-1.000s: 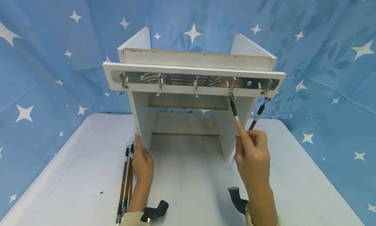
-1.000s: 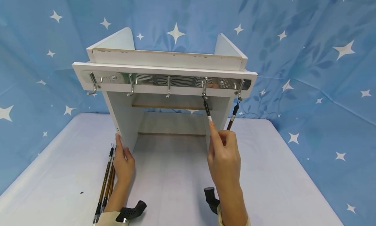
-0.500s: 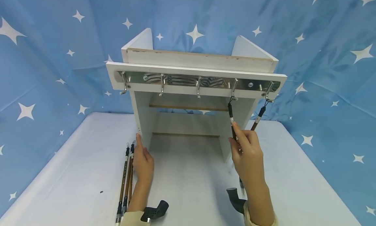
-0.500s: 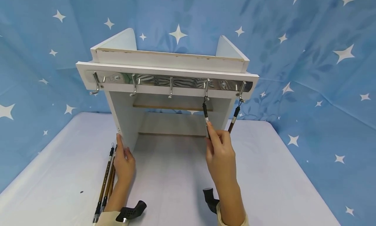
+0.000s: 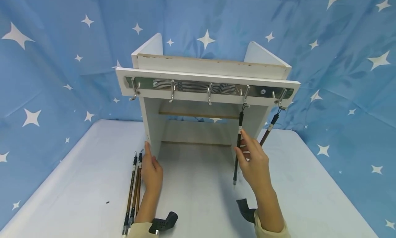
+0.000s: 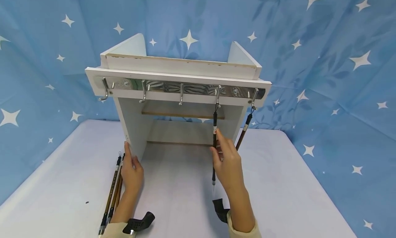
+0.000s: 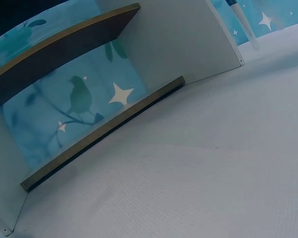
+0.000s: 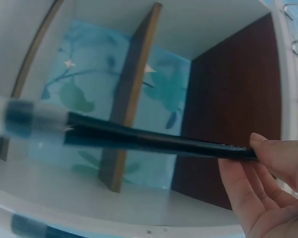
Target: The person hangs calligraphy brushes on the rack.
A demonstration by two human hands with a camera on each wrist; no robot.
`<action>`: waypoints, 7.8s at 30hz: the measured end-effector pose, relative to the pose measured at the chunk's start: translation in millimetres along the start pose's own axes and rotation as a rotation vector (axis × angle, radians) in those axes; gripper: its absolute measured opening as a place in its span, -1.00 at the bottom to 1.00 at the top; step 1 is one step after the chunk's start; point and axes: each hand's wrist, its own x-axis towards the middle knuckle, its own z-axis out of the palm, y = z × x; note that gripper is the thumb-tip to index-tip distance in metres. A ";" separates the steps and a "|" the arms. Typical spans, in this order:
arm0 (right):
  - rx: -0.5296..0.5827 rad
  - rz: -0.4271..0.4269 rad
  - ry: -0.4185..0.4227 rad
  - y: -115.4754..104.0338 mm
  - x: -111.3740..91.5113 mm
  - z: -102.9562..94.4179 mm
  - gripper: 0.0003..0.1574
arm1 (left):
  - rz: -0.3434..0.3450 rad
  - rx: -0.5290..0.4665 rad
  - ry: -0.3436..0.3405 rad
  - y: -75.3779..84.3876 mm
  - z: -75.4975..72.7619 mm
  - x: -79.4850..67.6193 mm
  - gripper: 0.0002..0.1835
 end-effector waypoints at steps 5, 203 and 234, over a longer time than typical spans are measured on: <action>0.031 0.020 -0.009 3.8 -1.9 9.0 -0.22 | 0.001 -0.009 -0.005 -1.3 -2.2 -1.2 -0.32; -0.157 0.127 -0.008 95.8 -53.4 54.7 0.20 | 0.106 0.277 -0.823 74.2 -196.6 106.1 -0.70; -0.156 0.179 -0.049 93.4 -52.7 51.9 0.21 | 0.078 0.298 -0.809 70.5 -191.6 108.5 -0.67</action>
